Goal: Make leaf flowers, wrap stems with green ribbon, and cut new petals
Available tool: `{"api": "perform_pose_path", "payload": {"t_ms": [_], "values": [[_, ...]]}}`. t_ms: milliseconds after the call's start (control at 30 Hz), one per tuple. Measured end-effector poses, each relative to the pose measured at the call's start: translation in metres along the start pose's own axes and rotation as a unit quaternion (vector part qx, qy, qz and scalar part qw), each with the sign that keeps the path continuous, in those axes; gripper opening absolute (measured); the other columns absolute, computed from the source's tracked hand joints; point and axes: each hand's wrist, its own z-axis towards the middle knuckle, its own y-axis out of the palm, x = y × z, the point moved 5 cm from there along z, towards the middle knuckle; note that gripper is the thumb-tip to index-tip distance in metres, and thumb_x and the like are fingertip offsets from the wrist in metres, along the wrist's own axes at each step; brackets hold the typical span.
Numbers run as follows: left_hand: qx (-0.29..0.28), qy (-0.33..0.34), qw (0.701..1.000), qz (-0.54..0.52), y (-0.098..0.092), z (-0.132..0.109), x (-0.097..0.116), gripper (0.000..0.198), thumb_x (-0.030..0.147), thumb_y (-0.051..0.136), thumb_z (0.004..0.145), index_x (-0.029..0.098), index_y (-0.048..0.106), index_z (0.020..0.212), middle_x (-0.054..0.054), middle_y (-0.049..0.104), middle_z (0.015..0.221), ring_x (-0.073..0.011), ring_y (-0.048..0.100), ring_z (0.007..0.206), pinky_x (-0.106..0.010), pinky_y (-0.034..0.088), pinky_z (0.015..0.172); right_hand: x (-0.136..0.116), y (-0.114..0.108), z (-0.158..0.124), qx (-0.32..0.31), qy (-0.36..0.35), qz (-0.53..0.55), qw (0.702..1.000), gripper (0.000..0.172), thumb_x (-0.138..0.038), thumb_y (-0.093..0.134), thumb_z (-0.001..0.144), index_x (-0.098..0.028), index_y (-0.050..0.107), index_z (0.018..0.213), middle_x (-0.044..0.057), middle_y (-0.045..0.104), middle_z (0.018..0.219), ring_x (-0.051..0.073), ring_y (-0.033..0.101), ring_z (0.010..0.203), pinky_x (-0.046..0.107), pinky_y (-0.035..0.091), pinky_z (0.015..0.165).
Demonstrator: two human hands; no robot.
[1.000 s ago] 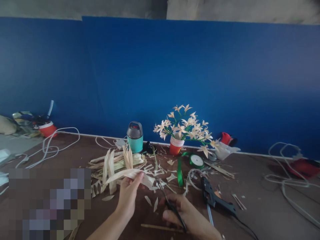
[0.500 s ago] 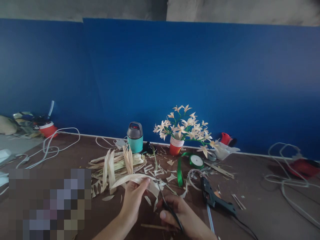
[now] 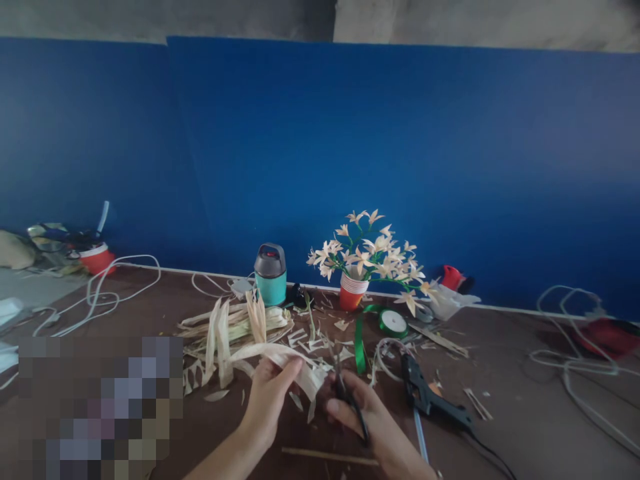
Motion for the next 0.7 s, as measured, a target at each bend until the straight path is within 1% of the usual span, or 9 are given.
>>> {"api": "perform_pose_path", "payload": {"t_ms": [67,200,300,367,467,567,633,700], "values": [[-0.039,-0.019,0.998,0.048,0.007,-0.003,-0.001,0.023,0.034,0.071,0.066,0.011,0.068,0.069,-0.004,0.066,0.058,-0.0158,0.057,0.053,-0.024,0.042,0.051,-0.002,-0.002,0.002,0.032,-0.025,0.025,0.999,0.046,-0.037,0.084,0.053,-0.019,0.060,0.088,-0.002,0.059,0.076,0.013,0.054,0.071,0.022,0.044,0.066],[-0.098,-0.028,0.990,0.100,0.022,-0.010,0.002,0.017,0.031,0.072,0.063,0.014,0.070,0.061,-0.001,0.063,0.053,-0.0133,0.052,0.050,-0.023,0.040,0.051,0.001,0.000,0.006,0.047,-0.027,0.032,0.998,0.048,-0.027,0.087,0.044,-0.018,0.060,0.083,-0.004,0.058,0.068,0.010,0.050,0.061,0.020,0.040,0.059],[-0.145,-0.032,0.983,0.109,0.030,-0.014,0.008,0.019,0.034,0.074,0.062,0.016,0.070,0.056,0.000,0.060,0.049,-0.0131,0.050,0.050,-0.022,0.039,0.049,0.000,0.000,0.005,0.052,-0.026,0.030,0.998,0.045,-0.027,0.086,0.046,-0.018,0.060,0.081,-0.005,0.056,0.065,0.009,0.047,0.058,0.019,0.038,0.056],[-0.165,-0.042,0.979,0.108,0.032,-0.015,0.013,0.019,0.035,0.076,0.061,0.016,0.072,0.058,-0.001,0.061,0.051,-0.0133,0.050,0.049,-0.022,0.039,0.047,-0.003,0.000,0.003,0.046,-0.021,0.030,0.998,0.042,-0.028,0.085,0.049,-0.018,0.059,0.081,-0.005,0.055,0.066,0.009,0.046,0.057,0.019,0.038,0.056],[-0.159,-0.069,0.981,0.089,0.031,-0.017,0.015,0.021,0.036,0.077,0.059,0.016,0.074,0.063,-0.003,0.064,0.055,-0.0136,0.050,0.049,-0.022,0.039,0.046,-0.007,-0.001,0.000,0.039,-0.020,0.024,0.999,0.037,-0.029,0.083,0.054,-0.017,0.059,0.080,-0.005,0.054,0.066,0.009,0.046,0.057,0.019,0.038,0.056],[-0.162,-0.097,0.980,0.060,0.029,-0.019,0.010,0.024,0.036,0.078,0.058,0.014,0.074,0.067,-0.004,0.065,0.058,-0.0128,0.050,0.048,-0.021,0.036,0.044,-0.007,-0.001,0.002,0.032,-0.028,0.032,0.999,0.039,-0.029,0.083,0.054,-0.018,0.058,0.082,-0.005,0.053,0.064,0.010,0.048,0.058,0.020,0.039,0.057],[-0.160,-0.115,0.978,0.068,0.026,-0.019,0.003,0.022,0.034,0.078,0.059,0.014,0.074,0.065,-0.002,0.061,0.052,-0.0099,0.045,0.044,-0.019,0.028,0.041,-0.003,-0.001,0.004,0.041,-0.036,0.035,0.998,0.043,-0.029,0.084,0.051,-0.019,0.057,0.083,-0.005,0.054,0.064,0.011,0.049,0.059,0.021,0.040,0.058],[-0.138,-0.141,0.977,0.084,0.021,-0.018,-0.005,0.018,0.032,0.077,0.061,0.015,0.073,0.063,0.001,0.055,0.044,-0.0068,0.039,0.038,-0.018,0.018,0.038,0.000,-0.001,0.007,0.055,-0.043,0.035,0.997,0.046,-0.027,0.086,0.048,-0.019,0.056,0.082,-0.005,0.055,0.064,0.011,0.048,0.058,0.022,0.040,0.057]]}}
